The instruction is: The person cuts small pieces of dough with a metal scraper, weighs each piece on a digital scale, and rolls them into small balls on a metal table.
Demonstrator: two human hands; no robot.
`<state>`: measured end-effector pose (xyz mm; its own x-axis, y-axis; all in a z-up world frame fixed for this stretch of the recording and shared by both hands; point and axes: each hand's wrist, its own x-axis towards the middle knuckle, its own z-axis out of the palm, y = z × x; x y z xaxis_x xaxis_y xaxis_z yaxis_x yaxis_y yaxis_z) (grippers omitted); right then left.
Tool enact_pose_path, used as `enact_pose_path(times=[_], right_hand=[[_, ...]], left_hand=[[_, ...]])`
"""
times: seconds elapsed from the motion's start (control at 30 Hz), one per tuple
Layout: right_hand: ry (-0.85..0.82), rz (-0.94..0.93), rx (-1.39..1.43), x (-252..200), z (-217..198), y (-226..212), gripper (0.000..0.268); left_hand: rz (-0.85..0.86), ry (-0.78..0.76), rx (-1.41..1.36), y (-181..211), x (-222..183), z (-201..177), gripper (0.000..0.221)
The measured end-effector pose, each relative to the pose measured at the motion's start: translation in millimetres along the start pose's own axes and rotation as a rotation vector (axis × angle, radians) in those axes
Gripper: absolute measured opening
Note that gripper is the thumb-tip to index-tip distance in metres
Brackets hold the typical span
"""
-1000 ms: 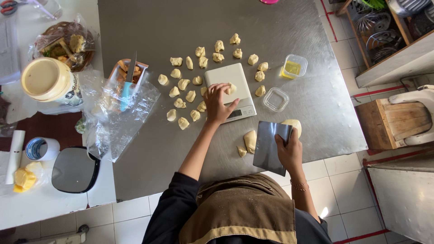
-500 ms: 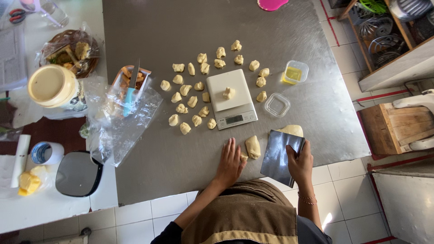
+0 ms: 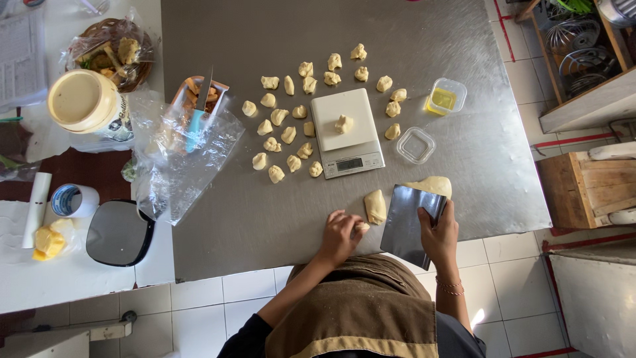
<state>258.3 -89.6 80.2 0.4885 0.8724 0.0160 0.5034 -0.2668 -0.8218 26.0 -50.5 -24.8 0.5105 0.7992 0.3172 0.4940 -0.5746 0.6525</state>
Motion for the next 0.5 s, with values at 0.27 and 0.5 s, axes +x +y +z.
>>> enact_pose_path(times=[0.27,0.5], right_hand=[[0.023,0.027,-0.042,5,-1,11,0.026],[-0.002,0.036,-0.022,14,5,9,0.026]], left_hand=[[-0.017,0.317,-0.218,4,45,-15,0.018],[-0.065,0.152,-0.191,-10,57,5,0.017]])
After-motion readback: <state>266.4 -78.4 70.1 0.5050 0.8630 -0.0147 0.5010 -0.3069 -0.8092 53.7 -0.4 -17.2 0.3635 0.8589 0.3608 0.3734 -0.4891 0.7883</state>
